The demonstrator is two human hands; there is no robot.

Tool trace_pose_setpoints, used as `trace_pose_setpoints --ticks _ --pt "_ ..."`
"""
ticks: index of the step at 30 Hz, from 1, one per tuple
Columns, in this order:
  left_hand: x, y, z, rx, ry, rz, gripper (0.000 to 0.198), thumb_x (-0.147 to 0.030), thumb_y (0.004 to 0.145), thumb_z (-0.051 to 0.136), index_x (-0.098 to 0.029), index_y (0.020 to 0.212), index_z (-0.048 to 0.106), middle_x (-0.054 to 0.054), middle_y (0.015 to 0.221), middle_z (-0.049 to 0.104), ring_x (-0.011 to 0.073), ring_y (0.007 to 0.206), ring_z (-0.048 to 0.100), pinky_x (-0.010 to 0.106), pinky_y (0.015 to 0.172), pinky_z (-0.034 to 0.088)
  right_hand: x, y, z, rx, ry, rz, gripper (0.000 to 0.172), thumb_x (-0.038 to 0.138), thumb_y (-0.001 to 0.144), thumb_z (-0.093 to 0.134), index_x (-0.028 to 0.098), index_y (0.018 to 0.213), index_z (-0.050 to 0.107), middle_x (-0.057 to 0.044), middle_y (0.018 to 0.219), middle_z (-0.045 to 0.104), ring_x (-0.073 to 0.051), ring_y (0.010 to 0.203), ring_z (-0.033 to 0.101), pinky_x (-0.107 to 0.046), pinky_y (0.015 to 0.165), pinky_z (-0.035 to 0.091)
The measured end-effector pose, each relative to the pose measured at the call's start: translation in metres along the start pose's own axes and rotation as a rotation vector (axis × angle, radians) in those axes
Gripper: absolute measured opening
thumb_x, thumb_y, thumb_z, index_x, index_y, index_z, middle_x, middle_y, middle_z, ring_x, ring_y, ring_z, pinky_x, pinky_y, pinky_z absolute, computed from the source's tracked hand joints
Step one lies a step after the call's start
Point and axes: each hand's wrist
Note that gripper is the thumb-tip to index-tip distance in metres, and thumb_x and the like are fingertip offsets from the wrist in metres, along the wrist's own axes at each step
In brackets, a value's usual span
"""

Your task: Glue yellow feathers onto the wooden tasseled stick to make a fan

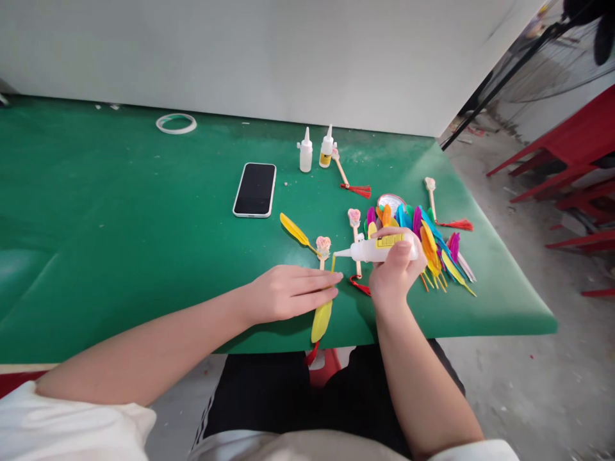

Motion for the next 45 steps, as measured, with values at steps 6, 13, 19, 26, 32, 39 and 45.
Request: trace_pose_setpoints --ticks 6,13,19,26,32,39,45 --pt "0.0009 -0.0003 -0.0002 0.004 0.007 -0.01 0.025 -0.008 0.081 0.055 -0.01 0.106 0.058 0.013 0.112 0.062 0.0198 0.106 0.058 0.031 0.088 0.053 0.0026 0.0007 0.001 0.024 -0.019 -0.061 0.043 0.055 0.081 0.043 0.019 0.063 0.06 0.001 0.057 0.054 -0.012 0.052 0.051 -0.029 0.056 0.044" --pt "0.0009 0.0008 -0.0002 0.005 0.005 -0.002 0.025 -0.009 0.082 0.054 -0.011 0.106 0.058 0.013 0.112 0.062 0.0199 0.107 0.058 0.031 0.089 0.053 0.0045 -0.0008 0.0013 0.056 -0.049 -0.107 0.046 0.057 0.08 0.041 0.019 0.062 0.06 0.001 0.055 0.054 -0.012 0.052 0.051 -0.029 0.054 0.043" --pt "0.001 0.0 -0.0001 -0.005 -0.003 -0.003 0.026 -0.007 0.08 0.056 -0.01 0.107 0.058 0.014 0.112 0.062 0.0206 0.108 0.057 0.032 0.089 0.052 -0.0006 -0.0032 -0.0001 0.015 -0.013 0.005 0.042 0.056 0.08 0.043 0.02 0.068 0.061 -0.001 0.062 0.057 -0.014 0.057 0.055 -0.028 0.053 0.042" --pt "0.0017 -0.0042 0.002 -0.01 -0.033 -0.018 0.029 -0.008 0.081 0.055 -0.011 0.11 0.056 0.013 0.116 0.06 0.0201 0.111 0.054 0.032 0.092 0.051 -0.0007 -0.003 0.0 0.0 -0.007 0.023 0.048 0.06 0.079 0.04 0.019 0.068 0.061 -0.002 0.062 0.057 -0.014 0.056 0.055 -0.026 0.047 0.041" --pt "0.0016 -0.0035 0.0007 -0.026 -0.028 -0.02 0.03 -0.008 0.081 0.056 -0.011 0.11 0.056 0.014 0.116 0.06 0.0202 0.111 0.054 0.032 0.092 0.051 0.0022 -0.0029 0.0007 0.02 -0.005 0.093 0.051 0.063 0.079 0.037 0.019 0.066 0.059 0.001 0.053 0.051 -0.007 0.034 0.04 -0.022 0.032 0.028" --pt "0.0017 -0.0029 -0.0009 -0.025 -0.042 -0.018 0.029 -0.008 0.082 0.054 -0.013 0.11 0.056 0.013 0.117 0.059 0.0196 0.112 0.054 0.032 0.093 0.05 0.0009 -0.0021 -0.0007 0.04 0.025 0.122 0.054 0.065 0.079 0.033 0.019 0.064 0.058 0.002 0.05 0.05 -0.007 0.03 0.039 -0.022 0.03 0.027" --pt "0.0012 -0.0029 -0.0011 -0.025 -0.05 -0.015 0.029 -0.007 0.082 0.054 -0.012 0.11 0.056 0.013 0.117 0.059 0.0195 0.113 0.053 0.032 0.094 0.05 -0.0019 -0.0009 -0.0017 0.037 0.048 0.13 0.058 0.066 0.079 0.031 0.019 0.062 0.058 0.002 0.05 0.051 -0.007 0.03 0.039 -0.024 0.033 0.032"
Point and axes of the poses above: each hand's wrist, its own y-axis towards the middle knuckle, its own z-axis out of the palm, x = y × z
